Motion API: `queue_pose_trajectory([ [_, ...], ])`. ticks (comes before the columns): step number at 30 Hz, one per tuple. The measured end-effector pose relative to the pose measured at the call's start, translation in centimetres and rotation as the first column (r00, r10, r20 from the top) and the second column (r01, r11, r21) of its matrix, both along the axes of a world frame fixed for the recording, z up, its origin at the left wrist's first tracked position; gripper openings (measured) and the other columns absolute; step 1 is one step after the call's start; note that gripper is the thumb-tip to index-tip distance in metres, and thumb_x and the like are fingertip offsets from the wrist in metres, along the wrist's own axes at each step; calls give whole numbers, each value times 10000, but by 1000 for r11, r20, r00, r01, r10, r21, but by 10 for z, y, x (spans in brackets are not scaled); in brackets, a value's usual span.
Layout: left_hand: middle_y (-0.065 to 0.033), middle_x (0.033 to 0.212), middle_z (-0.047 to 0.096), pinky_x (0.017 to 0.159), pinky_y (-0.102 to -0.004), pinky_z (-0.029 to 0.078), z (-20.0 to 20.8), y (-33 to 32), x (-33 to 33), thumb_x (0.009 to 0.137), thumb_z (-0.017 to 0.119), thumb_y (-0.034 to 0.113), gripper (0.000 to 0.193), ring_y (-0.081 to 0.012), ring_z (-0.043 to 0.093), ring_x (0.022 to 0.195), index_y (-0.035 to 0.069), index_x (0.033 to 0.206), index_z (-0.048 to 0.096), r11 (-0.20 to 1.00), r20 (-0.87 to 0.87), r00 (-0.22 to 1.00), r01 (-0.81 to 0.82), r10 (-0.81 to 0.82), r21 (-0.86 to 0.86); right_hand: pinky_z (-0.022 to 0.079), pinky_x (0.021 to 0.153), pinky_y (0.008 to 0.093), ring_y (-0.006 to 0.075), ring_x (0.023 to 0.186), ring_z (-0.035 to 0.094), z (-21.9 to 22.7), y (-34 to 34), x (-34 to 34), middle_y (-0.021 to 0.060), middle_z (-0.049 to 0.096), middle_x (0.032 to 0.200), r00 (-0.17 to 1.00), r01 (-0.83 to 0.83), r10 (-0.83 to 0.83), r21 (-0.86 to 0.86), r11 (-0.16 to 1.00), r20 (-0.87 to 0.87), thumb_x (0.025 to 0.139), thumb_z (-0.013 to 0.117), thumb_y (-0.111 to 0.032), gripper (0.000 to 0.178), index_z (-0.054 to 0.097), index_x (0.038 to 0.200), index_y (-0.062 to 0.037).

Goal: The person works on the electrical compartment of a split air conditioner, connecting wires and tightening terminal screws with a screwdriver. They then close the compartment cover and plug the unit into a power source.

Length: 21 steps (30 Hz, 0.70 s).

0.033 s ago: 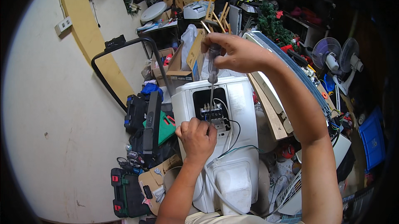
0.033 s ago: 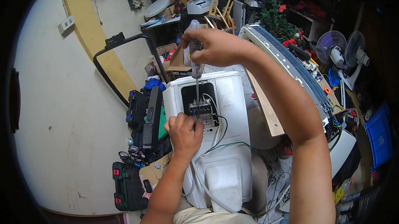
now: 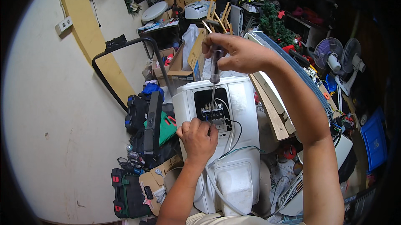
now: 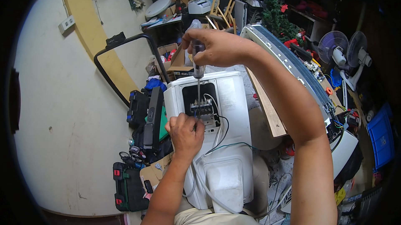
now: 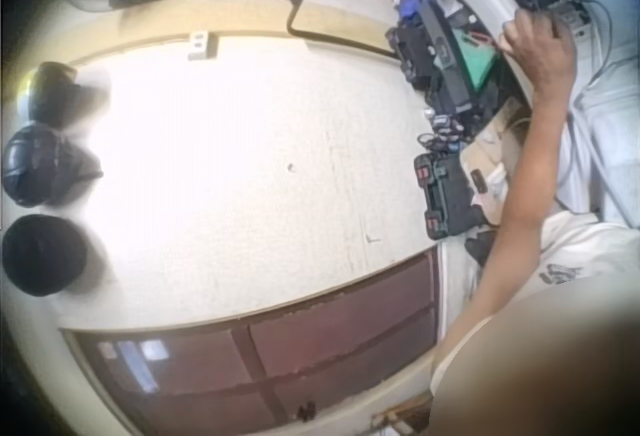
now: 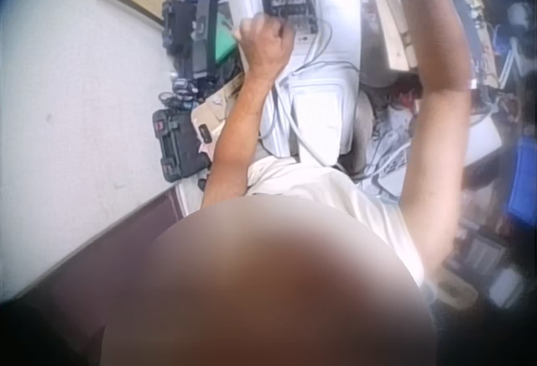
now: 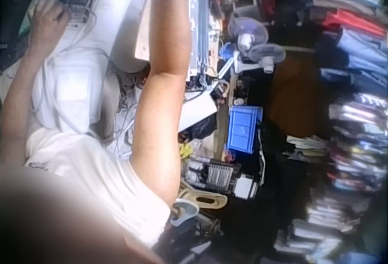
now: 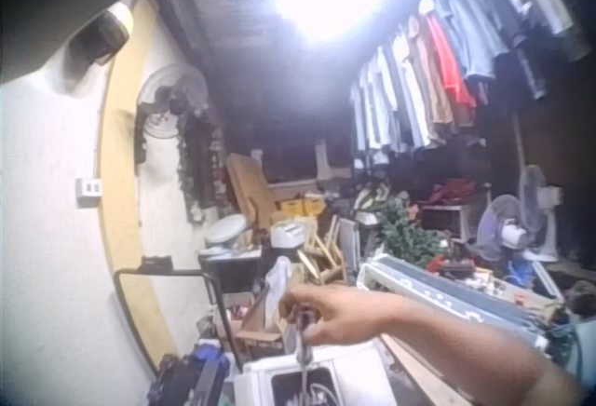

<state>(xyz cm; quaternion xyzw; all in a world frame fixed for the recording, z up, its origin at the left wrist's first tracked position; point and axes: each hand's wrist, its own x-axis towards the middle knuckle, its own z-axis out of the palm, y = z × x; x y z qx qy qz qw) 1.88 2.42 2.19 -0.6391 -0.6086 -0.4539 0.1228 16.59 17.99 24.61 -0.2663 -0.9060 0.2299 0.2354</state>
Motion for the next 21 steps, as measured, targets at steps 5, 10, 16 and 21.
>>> queue_pose_trajectory([
  [5,-50,884,611,915,-473,344,-1,1,0,819,795,203,113,-299,557,921,120,787,726,1000,-7,1000,-9,9,-2,527,1045,411,392,1166,696,0,-4,1,202,728,1226,951,202,-251,252,947,181,947,745,-301,442,621,1290,-51],
  [10,-52,880,621,908,-459,356,2,6,1,825,790,184,106,-298,557,917,111,777,728,1000,-7,1000,-21,21,-5,535,1021,436,381,1151,698,6,-7,3,181,730,1231,998,-4,-4,139,990,59,970,728,-298,393,642,1268,-56],
  [16,-51,882,622,911,-460,350,5,8,2,834,787,194,115,-297,560,926,110,778,731,1000,2,1000,-17,17,-24,551,946,445,318,1075,711,8,-7,-2,156,735,1150,911,268,-359,369,890,205,944,799,-193,347,656,1230,-58],
  [21,-57,887,623,922,-462,345,5,9,3,853,780,207,134,-302,554,930,104,784,730,999,9,999,-31,31,-42,552,982,469,392,1104,723,7,-3,6,185,743,1209,971,191,-217,218,957,103,945,795,-195,348,687,1257,-83],
])
